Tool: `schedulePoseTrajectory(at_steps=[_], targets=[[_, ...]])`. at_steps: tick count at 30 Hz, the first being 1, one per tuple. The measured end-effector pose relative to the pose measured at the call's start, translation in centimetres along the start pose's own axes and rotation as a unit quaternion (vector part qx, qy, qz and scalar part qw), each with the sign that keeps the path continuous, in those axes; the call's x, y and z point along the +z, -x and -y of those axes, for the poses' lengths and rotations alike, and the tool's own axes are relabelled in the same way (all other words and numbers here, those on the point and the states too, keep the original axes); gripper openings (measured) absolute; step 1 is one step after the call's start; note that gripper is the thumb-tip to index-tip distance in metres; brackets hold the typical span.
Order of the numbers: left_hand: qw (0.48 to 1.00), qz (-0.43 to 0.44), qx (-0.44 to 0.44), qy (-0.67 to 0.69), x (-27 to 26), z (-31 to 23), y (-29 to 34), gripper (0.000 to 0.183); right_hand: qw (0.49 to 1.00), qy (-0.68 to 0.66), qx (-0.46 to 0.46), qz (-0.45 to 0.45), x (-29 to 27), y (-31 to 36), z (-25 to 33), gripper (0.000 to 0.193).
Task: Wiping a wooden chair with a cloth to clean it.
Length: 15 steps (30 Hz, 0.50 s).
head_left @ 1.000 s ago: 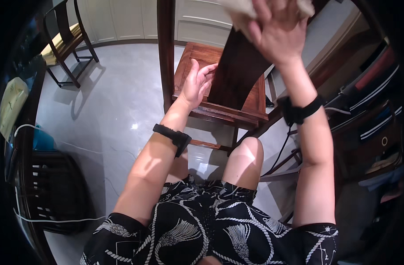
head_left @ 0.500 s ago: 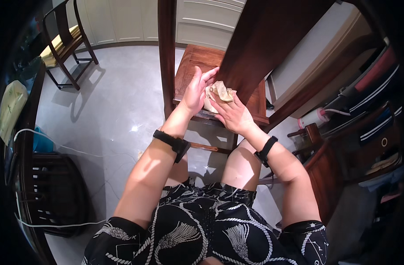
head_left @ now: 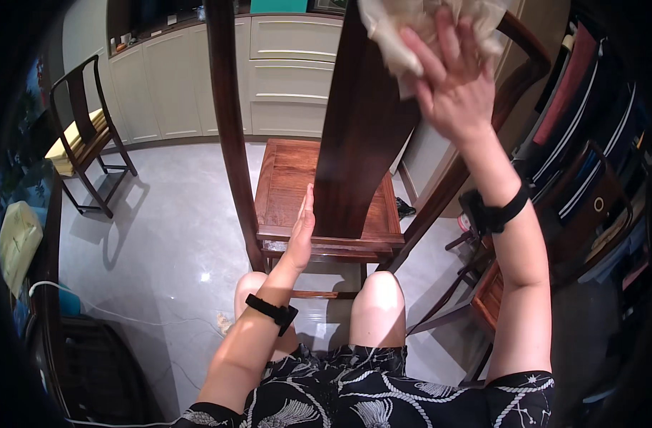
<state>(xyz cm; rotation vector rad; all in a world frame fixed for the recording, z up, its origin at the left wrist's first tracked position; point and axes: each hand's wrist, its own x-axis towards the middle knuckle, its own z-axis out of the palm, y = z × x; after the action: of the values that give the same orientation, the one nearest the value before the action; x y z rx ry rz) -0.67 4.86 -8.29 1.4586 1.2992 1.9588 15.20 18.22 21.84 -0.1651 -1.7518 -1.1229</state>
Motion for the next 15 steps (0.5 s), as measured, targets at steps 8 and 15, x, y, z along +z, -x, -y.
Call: schedulePoseTrajectory(at_steps=[8, 15], targets=[[1.0, 0.006, 0.007, -0.016, -0.3, -0.7, 0.2, 0.067, 0.963, -0.218, 0.14, -0.069, 3.6, 5.4, 7.6, 0.077], [1.0, 0.013, 0.017, -0.005, -0.1, 1.3, -0.8, 0.066, 0.878, -0.33, 0.168, 0.303, 2.5, 23.9, 20.5, 0.074]])
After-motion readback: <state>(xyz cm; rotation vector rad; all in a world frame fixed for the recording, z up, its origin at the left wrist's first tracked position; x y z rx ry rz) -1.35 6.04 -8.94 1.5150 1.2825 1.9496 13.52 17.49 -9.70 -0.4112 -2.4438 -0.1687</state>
